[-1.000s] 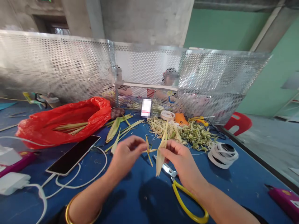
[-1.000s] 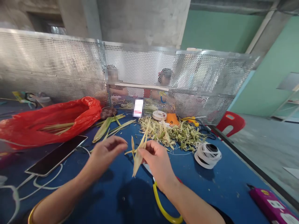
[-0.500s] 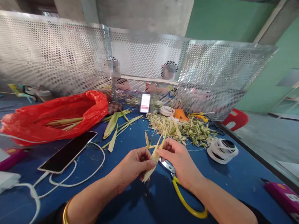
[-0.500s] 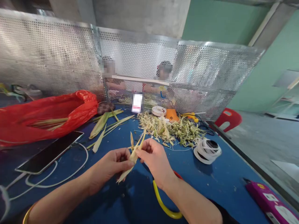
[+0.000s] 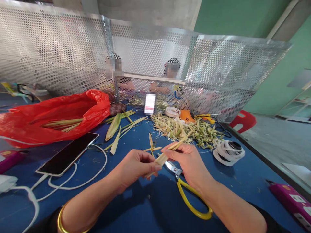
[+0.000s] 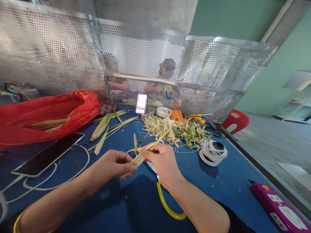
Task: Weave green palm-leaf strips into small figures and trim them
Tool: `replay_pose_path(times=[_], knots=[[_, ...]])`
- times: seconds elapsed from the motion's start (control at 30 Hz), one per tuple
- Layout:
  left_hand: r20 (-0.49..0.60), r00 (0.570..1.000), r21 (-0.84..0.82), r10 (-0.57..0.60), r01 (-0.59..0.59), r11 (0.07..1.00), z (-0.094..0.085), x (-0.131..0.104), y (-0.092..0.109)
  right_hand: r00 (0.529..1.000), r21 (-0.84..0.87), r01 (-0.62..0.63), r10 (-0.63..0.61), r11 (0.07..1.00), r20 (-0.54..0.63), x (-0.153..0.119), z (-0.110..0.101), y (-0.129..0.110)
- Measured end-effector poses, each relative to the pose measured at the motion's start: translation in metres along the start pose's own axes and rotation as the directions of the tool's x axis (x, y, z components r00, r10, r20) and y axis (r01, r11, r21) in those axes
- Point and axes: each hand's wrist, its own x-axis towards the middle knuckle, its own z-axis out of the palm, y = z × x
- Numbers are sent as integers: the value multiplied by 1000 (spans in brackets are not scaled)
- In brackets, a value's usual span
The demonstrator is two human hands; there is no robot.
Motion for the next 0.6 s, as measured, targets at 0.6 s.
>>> replay_pose_path(times=[0.6], knots=[[-379, 867, 291, 322, -219, 931, -5, 0, -9, 590, -560, 649, -806, 514, -55, -12, -24, -25]])
